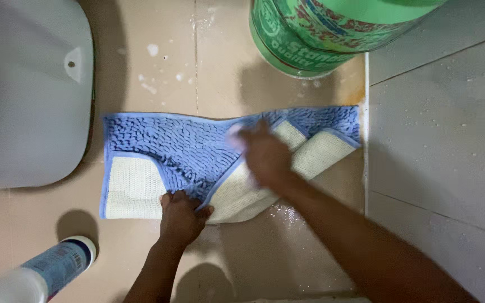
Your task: The person cleans a mat on the floor by scrubbing both sides with a cloth, pouring water over it from a bucket, scrubbing and wringing the mat by hand, and pouring water over it using a bowl.
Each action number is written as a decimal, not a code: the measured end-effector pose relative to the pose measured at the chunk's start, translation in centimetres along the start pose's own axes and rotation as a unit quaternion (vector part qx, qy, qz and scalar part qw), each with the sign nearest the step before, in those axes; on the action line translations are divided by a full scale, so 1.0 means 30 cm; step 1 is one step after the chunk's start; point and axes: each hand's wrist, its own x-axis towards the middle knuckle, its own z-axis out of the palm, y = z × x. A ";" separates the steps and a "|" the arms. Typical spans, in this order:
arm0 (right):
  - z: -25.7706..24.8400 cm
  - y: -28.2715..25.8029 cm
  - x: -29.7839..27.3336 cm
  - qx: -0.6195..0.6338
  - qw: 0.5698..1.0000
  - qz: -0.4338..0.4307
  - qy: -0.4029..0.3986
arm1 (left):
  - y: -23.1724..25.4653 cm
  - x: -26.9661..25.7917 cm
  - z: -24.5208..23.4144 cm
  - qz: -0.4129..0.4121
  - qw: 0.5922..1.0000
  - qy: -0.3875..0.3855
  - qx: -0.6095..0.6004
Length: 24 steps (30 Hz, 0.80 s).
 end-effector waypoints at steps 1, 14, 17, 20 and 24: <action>0.048 -0.056 -0.068 0.062 0.990 -0.091 0.086 | 0.003 -0.001 0.000 -0.001 1.000 -0.001 -0.001; -0.188 0.255 0.098 -0.078 0.979 0.140 -0.123 | -0.015 0.005 0.012 -0.017 1.000 -0.017 -0.013; -0.087 0.152 0.047 0.014 0.992 0.071 -0.102 | -0.015 0.030 0.021 0.021 0.999 0.023 -0.016; 0.110 -0.003 -0.106 0.162 0.973 0.037 -0.157 | -0.022 0.032 0.017 0.011 0.999 -0.020 0.033; 0.109 0.031 -0.139 -0.001 0.979 -0.191 -0.068 | -0.009 0.032 0.017 -0.007 0.999 -0.016 -0.027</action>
